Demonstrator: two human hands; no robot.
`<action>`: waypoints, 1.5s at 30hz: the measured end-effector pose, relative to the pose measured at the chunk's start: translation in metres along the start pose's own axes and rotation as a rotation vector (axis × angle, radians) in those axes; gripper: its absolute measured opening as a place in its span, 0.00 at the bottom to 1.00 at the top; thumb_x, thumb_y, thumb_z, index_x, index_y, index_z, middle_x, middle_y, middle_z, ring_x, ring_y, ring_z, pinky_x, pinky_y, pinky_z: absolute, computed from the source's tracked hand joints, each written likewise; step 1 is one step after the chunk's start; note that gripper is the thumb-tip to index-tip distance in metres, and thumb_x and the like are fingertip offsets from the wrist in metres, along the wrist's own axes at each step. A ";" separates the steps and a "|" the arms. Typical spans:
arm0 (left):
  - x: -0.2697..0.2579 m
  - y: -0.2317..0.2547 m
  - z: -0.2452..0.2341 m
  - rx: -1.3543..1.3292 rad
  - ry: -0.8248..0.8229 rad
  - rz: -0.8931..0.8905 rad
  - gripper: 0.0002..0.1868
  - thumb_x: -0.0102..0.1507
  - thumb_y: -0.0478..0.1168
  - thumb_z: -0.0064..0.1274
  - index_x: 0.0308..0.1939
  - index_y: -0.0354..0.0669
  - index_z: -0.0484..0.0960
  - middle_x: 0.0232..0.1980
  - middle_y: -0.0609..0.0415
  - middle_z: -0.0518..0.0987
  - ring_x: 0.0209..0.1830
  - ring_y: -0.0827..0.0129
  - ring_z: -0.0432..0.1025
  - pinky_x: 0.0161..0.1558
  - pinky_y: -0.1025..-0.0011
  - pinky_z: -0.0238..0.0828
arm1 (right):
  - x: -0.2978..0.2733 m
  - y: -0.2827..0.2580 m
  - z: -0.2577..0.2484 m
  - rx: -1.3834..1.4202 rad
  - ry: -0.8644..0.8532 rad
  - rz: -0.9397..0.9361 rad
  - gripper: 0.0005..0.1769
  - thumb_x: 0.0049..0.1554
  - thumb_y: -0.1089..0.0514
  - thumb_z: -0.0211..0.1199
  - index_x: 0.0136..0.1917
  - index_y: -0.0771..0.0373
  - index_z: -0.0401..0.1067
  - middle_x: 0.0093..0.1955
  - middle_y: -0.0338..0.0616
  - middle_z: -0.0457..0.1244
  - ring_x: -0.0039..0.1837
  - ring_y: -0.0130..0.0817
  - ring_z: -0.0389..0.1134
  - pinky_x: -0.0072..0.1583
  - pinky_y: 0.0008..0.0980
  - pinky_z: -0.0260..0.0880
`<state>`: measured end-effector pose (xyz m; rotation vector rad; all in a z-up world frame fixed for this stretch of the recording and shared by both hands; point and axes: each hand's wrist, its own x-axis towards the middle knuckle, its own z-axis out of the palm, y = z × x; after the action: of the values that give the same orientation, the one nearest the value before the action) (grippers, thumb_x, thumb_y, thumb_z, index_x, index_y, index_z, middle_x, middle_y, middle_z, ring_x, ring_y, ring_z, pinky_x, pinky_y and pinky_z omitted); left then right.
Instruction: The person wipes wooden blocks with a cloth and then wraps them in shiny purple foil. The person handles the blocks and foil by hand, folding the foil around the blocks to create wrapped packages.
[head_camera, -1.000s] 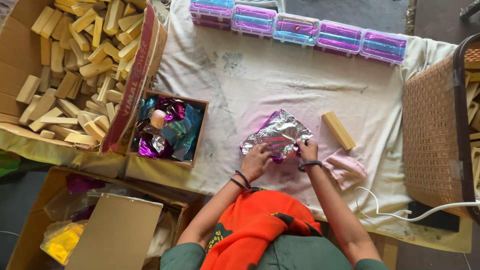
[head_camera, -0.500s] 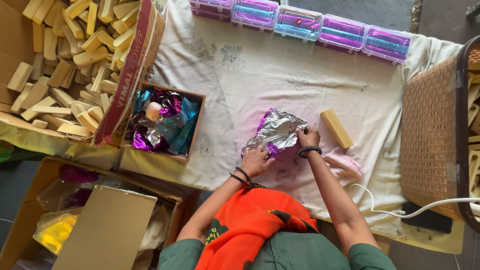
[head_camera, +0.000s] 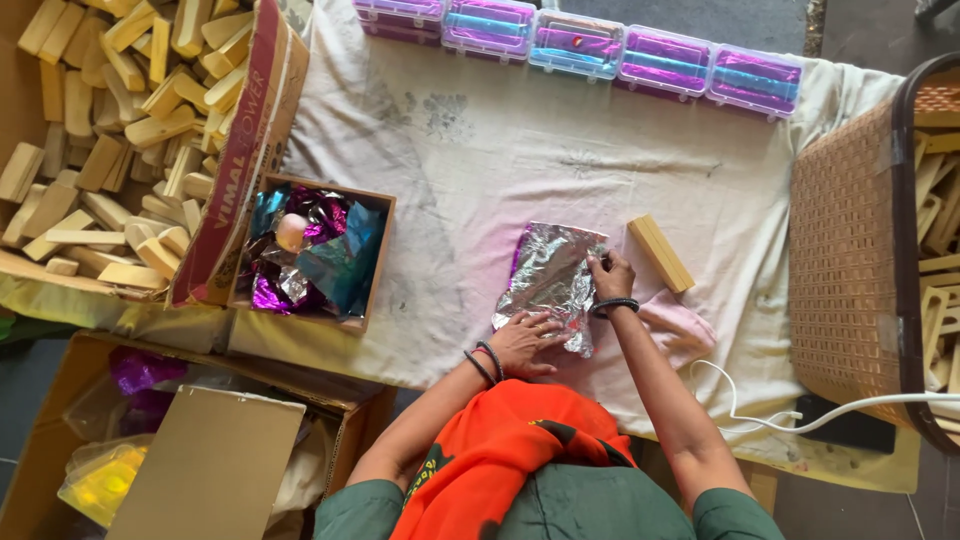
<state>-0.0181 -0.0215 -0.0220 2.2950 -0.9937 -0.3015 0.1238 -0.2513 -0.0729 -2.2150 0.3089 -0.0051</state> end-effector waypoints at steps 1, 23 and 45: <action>0.000 0.003 -0.004 0.076 -0.085 -0.055 0.40 0.60 0.67 0.50 0.72 0.55 0.71 0.76 0.53 0.64 0.79 0.55 0.51 0.73 0.46 0.47 | 0.001 0.007 -0.005 -0.032 0.001 -0.056 0.12 0.57 0.53 0.70 0.44 0.65 0.75 0.38 0.47 0.70 0.39 0.35 0.70 0.44 0.36 0.70; 0.006 0.014 0.000 0.292 -0.232 -0.165 0.37 0.60 0.75 0.46 0.59 0.55 0.80 0.85 0.54 0.54 0.86 0.51 0.40 0.71 0.27 0.35 | -0.126 -0.049 -0.080 -0.203 0.087 -0.406 0.24 0.52 0.42 0.77 0.55 0.55 0.74 0.46 0.44 0.66 0.48 0.41 0.66 0.54 0.43 0.70; -0.015 -0.003 0.045 0.177 -0.262 -0.271 0.47 0.59 0.75 0.44 0.75 0.53 0.69 0.80 0.54 0.60 0.86 0.55 0.42 0.80 0.42 0.25 | -0.060 -0.078 0.033 -0.502 -0.265 -1.163 0.28 0.55 0.52 0.69 0.68 0.39 0.70 0.74 0.31 0.63 0.77 0.33 0.61 0.74 0.46 0.60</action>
<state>-0.0457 -0.0291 -0.0593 2.6039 -0.8585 -0.6643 0.0864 -0.1663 -0.0265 -2.5223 -1.2517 -0.2849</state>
